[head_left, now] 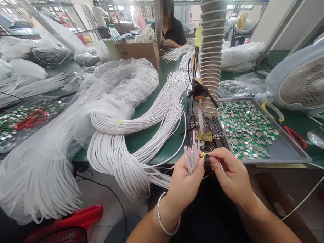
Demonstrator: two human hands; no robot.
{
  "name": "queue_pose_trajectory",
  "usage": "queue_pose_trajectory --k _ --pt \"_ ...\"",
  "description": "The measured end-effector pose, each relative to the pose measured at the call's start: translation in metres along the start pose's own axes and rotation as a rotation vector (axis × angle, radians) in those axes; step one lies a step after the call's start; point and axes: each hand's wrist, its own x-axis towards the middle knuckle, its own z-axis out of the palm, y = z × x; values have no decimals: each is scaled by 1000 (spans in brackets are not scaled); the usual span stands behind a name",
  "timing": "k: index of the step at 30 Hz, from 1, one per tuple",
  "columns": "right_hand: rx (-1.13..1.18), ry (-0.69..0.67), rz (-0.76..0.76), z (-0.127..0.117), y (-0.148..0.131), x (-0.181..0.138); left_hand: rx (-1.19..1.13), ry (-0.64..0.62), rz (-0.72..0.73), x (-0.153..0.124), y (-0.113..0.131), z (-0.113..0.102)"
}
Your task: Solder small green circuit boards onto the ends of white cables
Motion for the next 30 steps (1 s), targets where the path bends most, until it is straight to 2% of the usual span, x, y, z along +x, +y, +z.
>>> queue_pose_trajectory --k 7,16,22,30 --pt "-18 7 -41 -1 0 2 40 32 -15 1 -1 0" --pt "-112 208 -276 10 19 -13 -36 74 -111 7 -6 1" --pt "-41 255 -195 13 17 -15 -73 100 -117 11 -4 2" --pt "-121 258 -302 13 16 -6 -112 130 -92 15 -2 4"
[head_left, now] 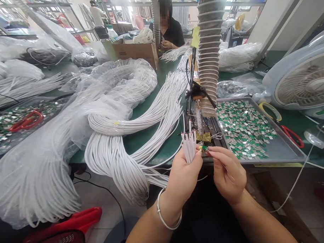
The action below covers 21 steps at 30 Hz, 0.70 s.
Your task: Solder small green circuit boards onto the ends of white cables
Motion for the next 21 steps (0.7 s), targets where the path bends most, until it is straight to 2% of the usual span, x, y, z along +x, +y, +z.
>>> queue_pose_trajectory --k 21 --pt "-98 29 -62 5 2 10 -48 26 42 4 6 6"
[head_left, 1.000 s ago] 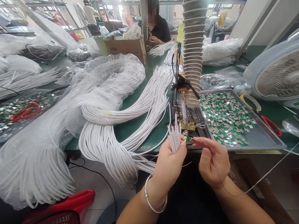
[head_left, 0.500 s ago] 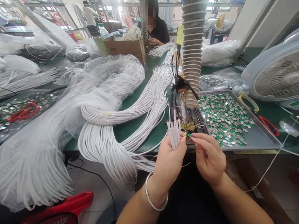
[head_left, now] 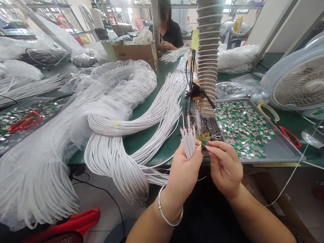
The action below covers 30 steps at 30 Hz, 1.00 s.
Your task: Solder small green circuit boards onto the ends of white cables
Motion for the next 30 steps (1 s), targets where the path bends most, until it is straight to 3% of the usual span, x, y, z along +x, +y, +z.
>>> queue_pose_trajectory --k 30 --pt "89 -28 25 -3 0 -1 -45 -40 -19 0 -5 -3"
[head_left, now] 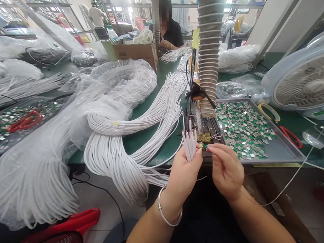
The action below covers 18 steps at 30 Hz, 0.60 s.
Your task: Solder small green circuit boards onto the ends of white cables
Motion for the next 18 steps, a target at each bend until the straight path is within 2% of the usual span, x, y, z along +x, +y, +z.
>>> queue_pose_trajectory --k 10,18 --pt "-76 -127 73 -1 2 -2 35 -53 -25 0 0 -9" --pt "-15 -105 33 -1 2 -3 158 -90 -51 1 4 -12"
